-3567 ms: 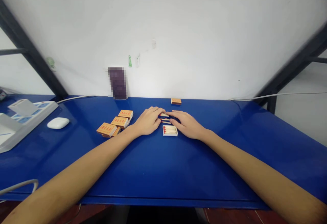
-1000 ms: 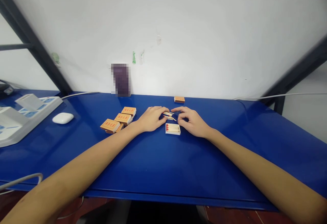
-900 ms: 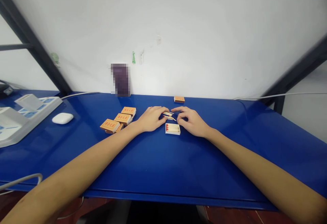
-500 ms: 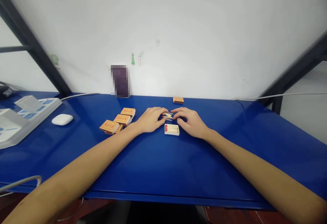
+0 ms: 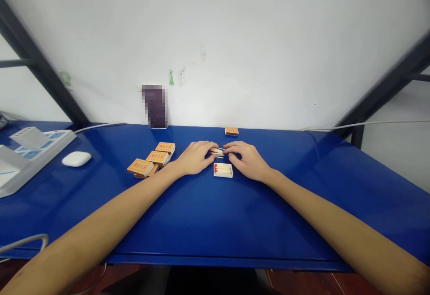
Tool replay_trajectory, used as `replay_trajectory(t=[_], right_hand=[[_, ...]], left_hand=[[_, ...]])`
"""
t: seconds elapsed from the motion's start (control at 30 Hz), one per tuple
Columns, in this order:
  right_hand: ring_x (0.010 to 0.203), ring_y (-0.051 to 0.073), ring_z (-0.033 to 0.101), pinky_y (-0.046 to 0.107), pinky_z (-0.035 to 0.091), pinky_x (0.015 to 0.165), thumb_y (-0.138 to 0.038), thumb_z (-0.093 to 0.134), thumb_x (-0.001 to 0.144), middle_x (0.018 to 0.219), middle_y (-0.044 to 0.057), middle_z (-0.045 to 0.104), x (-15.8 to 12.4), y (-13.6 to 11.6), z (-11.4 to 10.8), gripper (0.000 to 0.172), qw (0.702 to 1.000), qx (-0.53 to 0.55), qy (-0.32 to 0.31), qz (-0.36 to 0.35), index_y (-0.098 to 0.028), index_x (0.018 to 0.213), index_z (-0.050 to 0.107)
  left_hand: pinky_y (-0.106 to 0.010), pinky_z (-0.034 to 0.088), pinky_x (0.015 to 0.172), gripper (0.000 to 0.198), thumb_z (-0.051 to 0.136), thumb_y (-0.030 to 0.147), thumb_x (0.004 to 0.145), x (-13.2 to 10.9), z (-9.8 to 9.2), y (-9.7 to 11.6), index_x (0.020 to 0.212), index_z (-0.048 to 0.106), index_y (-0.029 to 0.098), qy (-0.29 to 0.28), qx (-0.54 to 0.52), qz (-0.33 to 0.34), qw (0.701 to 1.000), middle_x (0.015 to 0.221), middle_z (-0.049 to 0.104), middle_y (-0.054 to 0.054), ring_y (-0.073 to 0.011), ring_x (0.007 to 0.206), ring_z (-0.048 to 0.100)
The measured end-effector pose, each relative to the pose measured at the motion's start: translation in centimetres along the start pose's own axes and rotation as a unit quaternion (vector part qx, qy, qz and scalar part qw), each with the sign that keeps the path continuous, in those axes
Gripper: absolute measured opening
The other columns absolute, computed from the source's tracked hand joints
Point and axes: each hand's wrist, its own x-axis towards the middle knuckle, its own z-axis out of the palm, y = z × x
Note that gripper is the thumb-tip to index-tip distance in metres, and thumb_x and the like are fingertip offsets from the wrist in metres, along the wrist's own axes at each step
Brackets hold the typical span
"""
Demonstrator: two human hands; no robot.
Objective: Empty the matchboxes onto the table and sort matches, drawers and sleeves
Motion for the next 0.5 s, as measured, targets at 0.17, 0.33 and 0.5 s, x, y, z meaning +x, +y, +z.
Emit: replay_trajectory(t=[0.17, 0.33, 0.5], right_hand=[[0.107, 0.023, 0.064, 0.042, 0.05, 0.097, -0.016, 0.047, 0.089, 0.115, 0.006, 0.071, -0.04, -0.17, -0.12, 0.032, 1.0, 0.01, -0.021, 0.0, -0.021, 0.111, 0.069], [0.11, 0.024, 0.063, 0.043, 0.049, 0.097, -0.019, 0.046, 0.092, 0.119, 0.006, 0.071, -0.06, -0.33, -0.27, 0.031, 0.999, 0.015, -0.045, -0.008, -0.02, 0.114, 0.068], [0.101, 0.023, 0.065, 0.041, 0.051, 0.091, -0.019, 0.043, 0.093, 0.11, 0.005, 0.073, 0.0, -0.57, -0.51, 0.03, 0.998, 0.019, -0.059, -0.003, -0.022, 0.106, 0.07]], left_hand=[[-0.042, 0.046, 0.099, 0.029, 0.049, 0.025, 0.094, -0.06, -0.01, 0.03, 0.121, 0.058, 0.021, 0.007, -0.003, 0.004, 1.0, 0.123, 0.066, -0.006, -0.0243, 0.114, 0.06], [-0.04, 0.048, 0.093, 0.027, 0.051, 0.022, 0.092, -0.13, -0.03, 0.15, 0.117, 0.061, 0.02, 0.02, -0.01, 0.016, 1.0, 0.112, 0.069, -0.005, -0.0227, 0.104, 0.061], [-0.035, 0.049, 0.087, 0.024, 0.051, 0.015, 0.089, -0.1, -0.08, 0.26, 0.108, 0.065, 0.021, 0.026, -0.027, 0.035, 0.999, 0.101, 0.07, -0.002, -0.0194, 0.095, 0.062]])
